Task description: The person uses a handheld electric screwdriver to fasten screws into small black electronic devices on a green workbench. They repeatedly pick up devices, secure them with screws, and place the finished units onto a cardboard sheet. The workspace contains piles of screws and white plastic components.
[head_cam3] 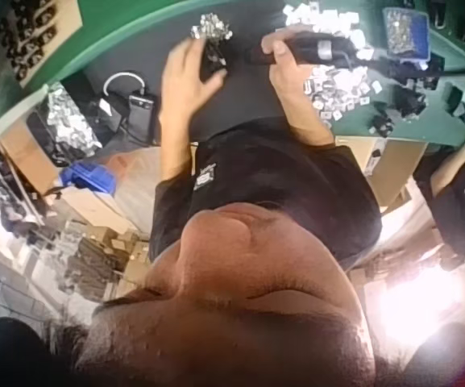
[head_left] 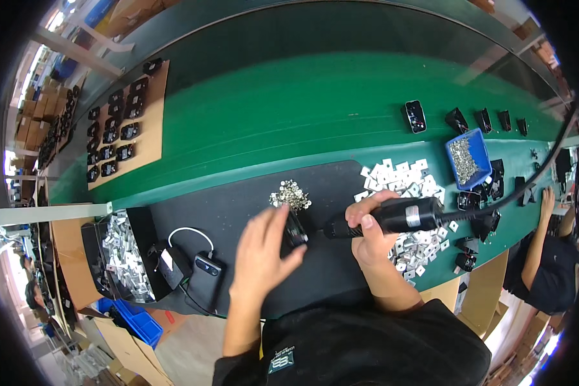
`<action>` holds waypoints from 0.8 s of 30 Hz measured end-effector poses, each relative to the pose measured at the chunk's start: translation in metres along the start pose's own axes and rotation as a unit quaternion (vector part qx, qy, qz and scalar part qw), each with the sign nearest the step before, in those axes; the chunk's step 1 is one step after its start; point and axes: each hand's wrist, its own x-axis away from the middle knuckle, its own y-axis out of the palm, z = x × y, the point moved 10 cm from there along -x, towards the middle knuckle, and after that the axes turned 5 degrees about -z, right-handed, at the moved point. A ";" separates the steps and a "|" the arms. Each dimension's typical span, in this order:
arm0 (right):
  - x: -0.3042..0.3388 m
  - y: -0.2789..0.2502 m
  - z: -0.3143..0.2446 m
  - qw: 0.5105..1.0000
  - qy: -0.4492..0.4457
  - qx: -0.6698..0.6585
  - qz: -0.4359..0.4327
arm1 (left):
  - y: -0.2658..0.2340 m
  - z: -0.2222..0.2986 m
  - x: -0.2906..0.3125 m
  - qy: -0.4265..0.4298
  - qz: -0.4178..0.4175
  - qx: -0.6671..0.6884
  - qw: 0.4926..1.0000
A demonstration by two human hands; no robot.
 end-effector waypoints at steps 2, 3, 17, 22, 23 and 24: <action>0.001 0.003 -0.005 1.000 -0.019 0.010 -0.013 | 0.024 -0.004 0.027 -0.029 0.000 0.065 0.997; 0.001 0.007 -0.008 0.999 -0.028 0.010 -0.018 | 0.031 -0.007 0.035 -0.033 0.011 0.080 0.996; -0.012 -0.005 -0.098 0.980 -0.167 0.112 -0.002 | 0.017 0.060 -0.021 0.140 0.014 0.126 0.982; -0.011 -0.016 -0.134 0.967 -0.216 0.133 0.000 | 0.081 0.103 -0.018 0.119 -0.078 -0.045 0.989; -0.010 -0.020 -0.135 0.968 -0.213 0.131 0.004 | 0.090 0.099 -0.021 0.107 -0.083 -0.059 0.989; -0.009 -0.024 -0.135 0.969 -0.210 0.128 0.008 | 0.099 0.093 -0.026 0.094 -0.087 -0.072 0.989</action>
